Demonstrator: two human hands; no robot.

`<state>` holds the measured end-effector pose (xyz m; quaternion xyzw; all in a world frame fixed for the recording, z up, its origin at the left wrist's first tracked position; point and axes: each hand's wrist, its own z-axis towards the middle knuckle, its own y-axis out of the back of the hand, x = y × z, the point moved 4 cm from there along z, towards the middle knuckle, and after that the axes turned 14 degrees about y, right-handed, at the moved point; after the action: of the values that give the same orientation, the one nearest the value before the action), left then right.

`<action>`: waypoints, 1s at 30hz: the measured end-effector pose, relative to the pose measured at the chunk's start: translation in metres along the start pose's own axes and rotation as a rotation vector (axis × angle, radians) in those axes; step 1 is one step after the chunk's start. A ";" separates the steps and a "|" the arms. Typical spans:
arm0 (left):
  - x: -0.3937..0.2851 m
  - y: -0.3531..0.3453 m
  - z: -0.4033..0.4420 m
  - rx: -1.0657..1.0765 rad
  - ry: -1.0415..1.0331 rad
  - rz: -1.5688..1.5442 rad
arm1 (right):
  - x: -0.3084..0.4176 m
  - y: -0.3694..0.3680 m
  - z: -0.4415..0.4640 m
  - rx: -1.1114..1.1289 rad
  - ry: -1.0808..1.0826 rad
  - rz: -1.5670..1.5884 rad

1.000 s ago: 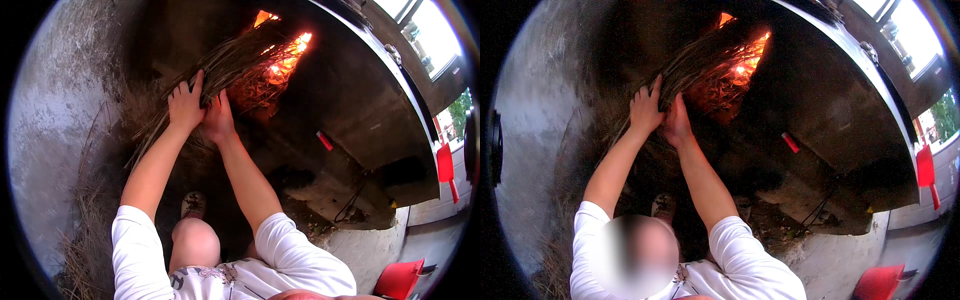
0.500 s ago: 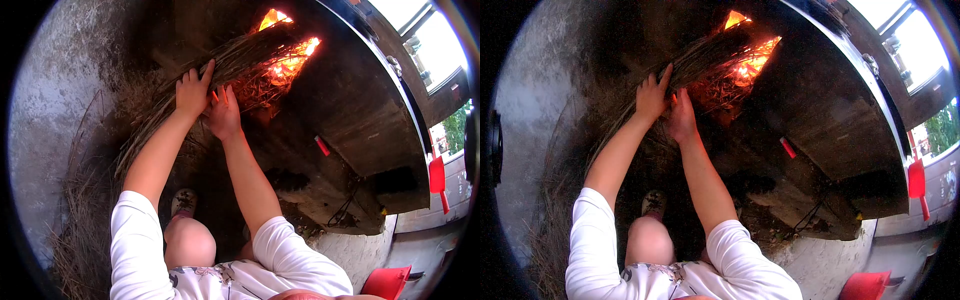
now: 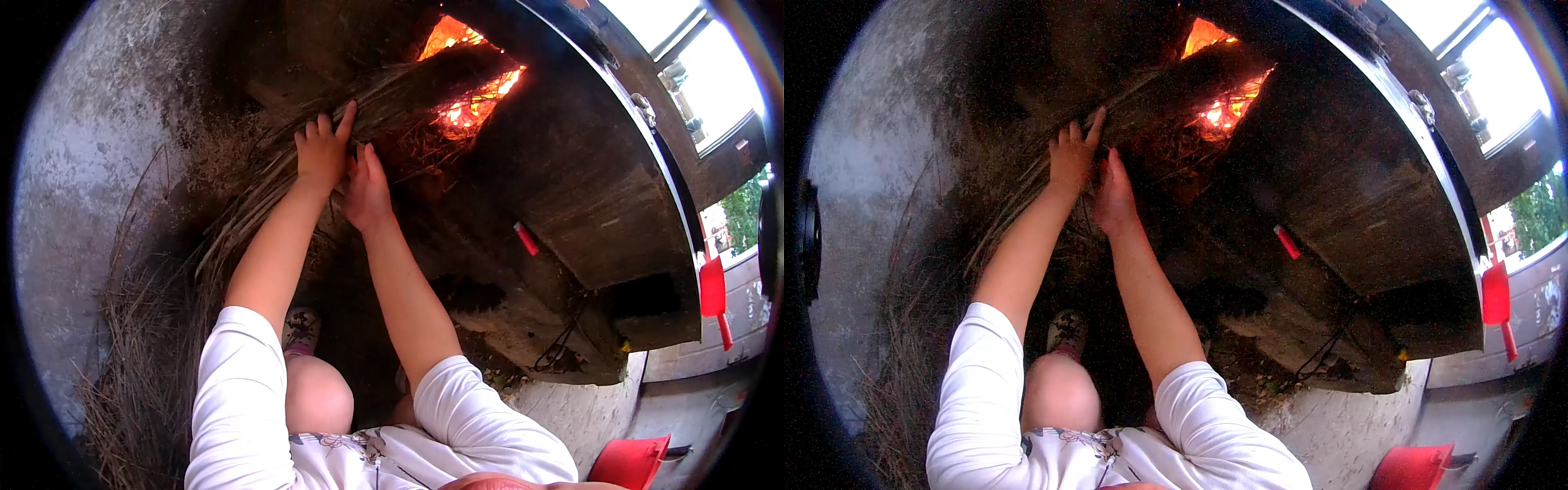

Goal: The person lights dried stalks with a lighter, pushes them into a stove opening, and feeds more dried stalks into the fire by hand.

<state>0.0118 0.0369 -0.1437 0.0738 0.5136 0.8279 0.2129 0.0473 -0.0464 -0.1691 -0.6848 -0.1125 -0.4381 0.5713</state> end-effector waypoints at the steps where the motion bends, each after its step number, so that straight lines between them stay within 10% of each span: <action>1: -0.002 0.000 0.000 0.060 0.011 0.023 | 0.002 -0.003 -0.002 0.041 0.006 0.010; 20: 0.018 0.069 -0.054 0.242 0.032 -0.107 | 0.045 0.017 -0.070 0.037 -0.186 -0.485; 30: 0.110 0.112 -0.214 0.273 0.100 -0.756 | 0.063 0.046 -0.137 0.124 -0.331 -0.860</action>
<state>-0.1911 -0.1338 -0.1538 -0.1332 0.6197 0.6179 0.4652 0.0499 -0.2038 -0.1601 -0.6013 -0.5017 -0.5127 0.3520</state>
